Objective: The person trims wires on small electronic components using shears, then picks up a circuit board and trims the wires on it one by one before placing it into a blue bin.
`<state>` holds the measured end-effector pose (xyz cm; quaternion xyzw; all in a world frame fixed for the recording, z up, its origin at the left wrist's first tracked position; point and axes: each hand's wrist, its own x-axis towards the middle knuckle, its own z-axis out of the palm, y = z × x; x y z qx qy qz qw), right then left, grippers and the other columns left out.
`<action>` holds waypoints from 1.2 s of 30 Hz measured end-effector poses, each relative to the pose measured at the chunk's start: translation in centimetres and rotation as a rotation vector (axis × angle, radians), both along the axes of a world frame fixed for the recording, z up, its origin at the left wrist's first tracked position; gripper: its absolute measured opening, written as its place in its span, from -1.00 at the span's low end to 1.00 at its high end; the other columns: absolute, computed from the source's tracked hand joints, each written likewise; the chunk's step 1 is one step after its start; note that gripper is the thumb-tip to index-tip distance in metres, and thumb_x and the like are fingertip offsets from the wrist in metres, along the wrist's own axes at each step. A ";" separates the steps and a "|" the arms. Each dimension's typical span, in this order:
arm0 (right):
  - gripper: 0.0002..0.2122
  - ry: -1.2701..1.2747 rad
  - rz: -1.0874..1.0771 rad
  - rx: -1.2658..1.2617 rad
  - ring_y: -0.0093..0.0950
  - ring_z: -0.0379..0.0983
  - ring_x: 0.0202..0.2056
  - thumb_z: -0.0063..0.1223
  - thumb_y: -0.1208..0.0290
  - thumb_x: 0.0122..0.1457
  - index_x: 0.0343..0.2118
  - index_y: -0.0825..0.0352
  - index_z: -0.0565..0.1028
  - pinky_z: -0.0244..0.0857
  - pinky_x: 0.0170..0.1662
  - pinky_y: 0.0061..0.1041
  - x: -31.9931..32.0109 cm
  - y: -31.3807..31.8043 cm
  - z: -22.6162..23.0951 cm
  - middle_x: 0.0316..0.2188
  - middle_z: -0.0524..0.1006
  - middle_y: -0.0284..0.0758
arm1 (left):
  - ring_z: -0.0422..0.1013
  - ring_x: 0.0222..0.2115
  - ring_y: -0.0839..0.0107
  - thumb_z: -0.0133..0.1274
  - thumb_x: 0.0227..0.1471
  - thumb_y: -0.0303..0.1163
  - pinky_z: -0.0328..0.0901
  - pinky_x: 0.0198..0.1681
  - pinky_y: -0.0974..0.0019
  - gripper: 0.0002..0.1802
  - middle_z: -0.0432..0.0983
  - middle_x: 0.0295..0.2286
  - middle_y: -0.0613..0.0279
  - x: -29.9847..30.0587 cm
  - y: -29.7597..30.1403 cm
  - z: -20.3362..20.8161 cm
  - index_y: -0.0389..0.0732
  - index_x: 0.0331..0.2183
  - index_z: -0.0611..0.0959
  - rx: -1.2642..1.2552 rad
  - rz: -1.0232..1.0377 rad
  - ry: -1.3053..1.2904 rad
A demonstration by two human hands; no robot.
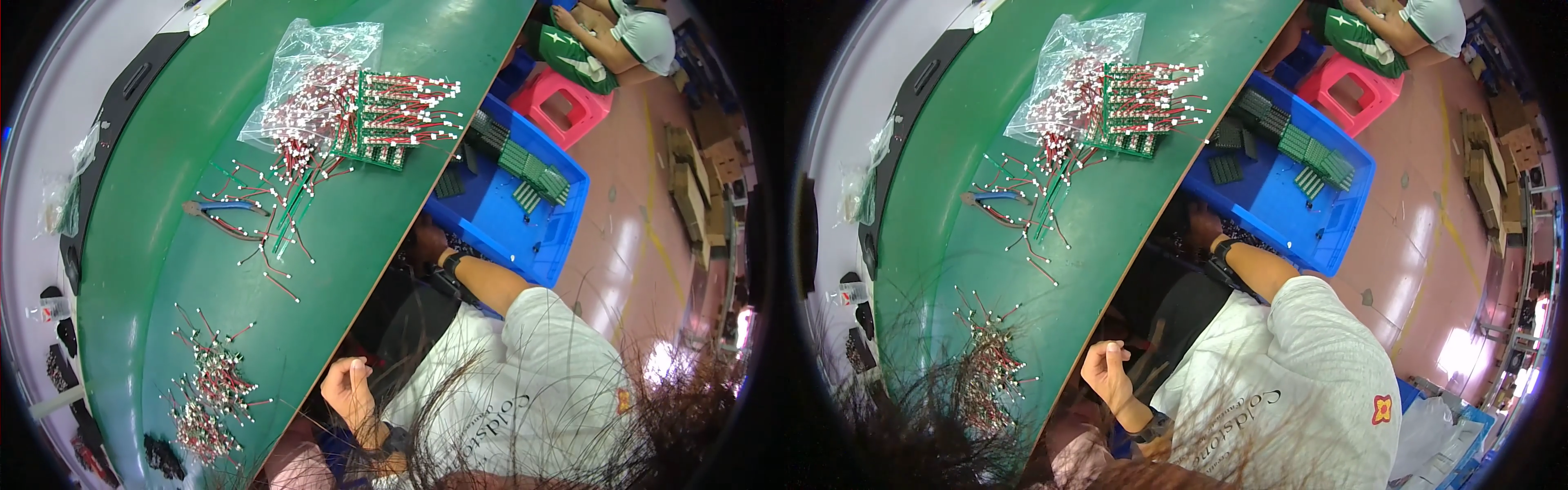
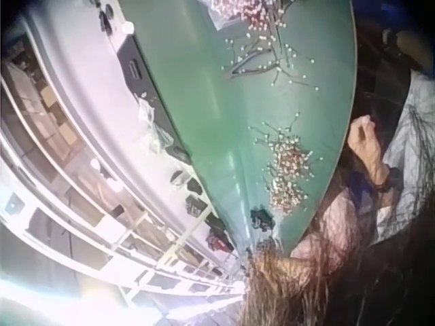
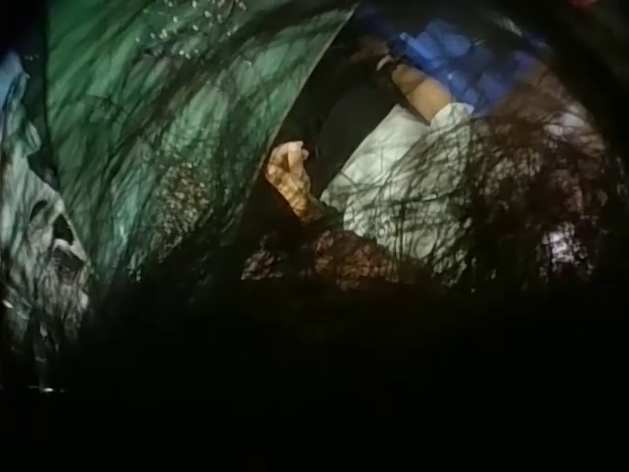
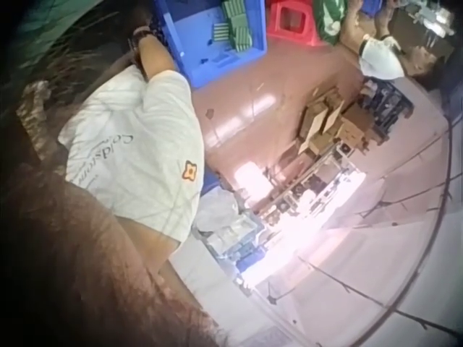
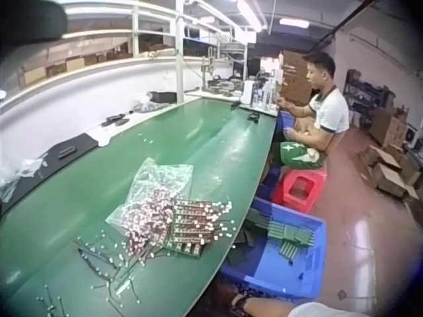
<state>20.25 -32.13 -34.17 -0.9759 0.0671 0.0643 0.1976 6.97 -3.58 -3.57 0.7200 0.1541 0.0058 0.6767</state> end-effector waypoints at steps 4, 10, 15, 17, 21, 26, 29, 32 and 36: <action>-0.22 0.105 -0.098 0.106 0.09 0.46 -0.26 0.34 0.16 -0.25 0.07 0.29 0.20 0.42 -0.26 -0.02 -0.6 -0.5 2.0 -0.07 0.31 0.08 | 0.40 -0.58 0.54 0.10 0.10 -0.45 0.30 -0.45 0.50 -0.83 0.51 -0.53 0.21 0.0 0.0 0.1 -0.36 -0.45 0.59 -0.016 0.009 -0.003; -0.19 0.037 -0.058 0.152 0.12 0.43 -0.19 0.34 0.16 -0.34 0.02 0.37 0.21 0.40 -0.17 -0.04 -2.8 -1.1 6.7 -0.03 0.31 0.10 | 0.38 -0.58 0.55 0.09 0.10 -0.46 0.28 -0.46 0.51 -0.84 0.49 -0.54 0.23 0.0 -0.1 0.2 -0.35 -0.47 0.58 -0.023 -0.001 -0.017; -0.24 0.035 -0.055 0.217 0.15 0.40 -0.17 0.32 0.12 -0.34 -0.04 0.39 0.26 0.38 -0.17 -0.04 -3.4 -1.3 9.1 -0.06 0.33 0.16 | 0.37 -0.58 0.55 0.08 0.10 -0.48 0.26 -0.47 0.51 -0.85 0.46 -0.55 0.25 -0.1 -0.1 0.5 -0.35 -0.48 0.58 -0.050 -0.028 -0.046; -0.22 0.001 -0.086 0.290 0.10 0.36 -0.08 0.35 0.18 -0.35 0.02 0.37 0.27 0.33 -0.08 -0.09 -3.7 -1.5 9.8 -0.07 0.35 0.11 | 0.37 -0.58 0.55 0.08 0.10 -0.48 0.26 -0.47 0.51 -0.85 0.47 -0.55 0.24 -0.2 0.0 0.5 -0.35 -0.48 0.58 -0.052 -0.026 -0.047; -0.21 0.045 -0.063 0.325 0.01 0.29 0.03 0.33 0.23 -0.34 0.04 0.42 0.27 0.26 0.05 -0.16 -3.9 -2.8 11.3 -0.04 0.36 0.08 | 0.37 -0.58 0.55 0.08 0.10 -0.48 0.26 -0.47 0.50 -0.85 0.47 -0.54 0.24 -0.3 0.0 0.9 -0.35 -0.48 0.57 -0.049 -0.018 -0.038; -0.28 -0.243 0.016 0.560 -0.22 0.34 -0.05 0.31 0.30 -0.31 0.01 0.43 0.30 0.26 0.01 -0.31 -4.5 -3.4 12.9 -0.15 0.40 -0.10 | 0.37 -0.58 0.55 0.07 0.10 -0.49 0.26 -0.47 0.50 -0.85 0.48 -0.54 0.24 -0.5 0.0 0.9 -0.34 -0.48 0.57 -0.070 -0.032 -0.050; -0.32 -0.132 -0.006 0.494 -0.41 0.34 -0.26 0.36 0.32 -0.29 -0.03 0.39 0.31 0.30 -0.17 -0.44 -4.8 -3.7 14.2 -0.27 0.36 -0.27 | 0.37 -0.58 0.55 0.07 0.09 -0.50 0.26 -0.47 0.51 -0.86 0.48 -0.54 0.24 -0.4 -0.2 1.1 -0.34 -0.48 0.57 -0.075 -0.043 -0.051; -0.38 0.066 -0.097 0.617 -0.44 0.34 -0.33 0.37 0.28 -0.26 -0.11 0.38 0.32 0.30 -0.25 -0.44 -4.3 -3.3 18.4 -0.35 0.37 -0.26 | 0.36 -0.58 0.56 0.07 0.08 -0.51 0.25 -0.47 0.51 -0.87 0.47 -0.55 0.25 -0.6 0.0 1.0 -0.34 -0.48 0.57 -0.079 -0.030 -0.055; -0.41 -0.114 -0.101 0.746 -0.62 0.25 -0.43 0.42 0.33 -0.25 -0.14 0.34 0.32 0.22 -0.38 -0.57 -4.8 -4.4 21.5 -0.44 0.30 -0.46 | 0.35 -0.58 0.56 0.07 0.08 -0.51 0.24 -0.47 0.52 -0.86 0.47 -0.56 0.26 -0.5 -0.2 1.0 -0.35 -0.49 0.57 -0.104 -0.026 -0.076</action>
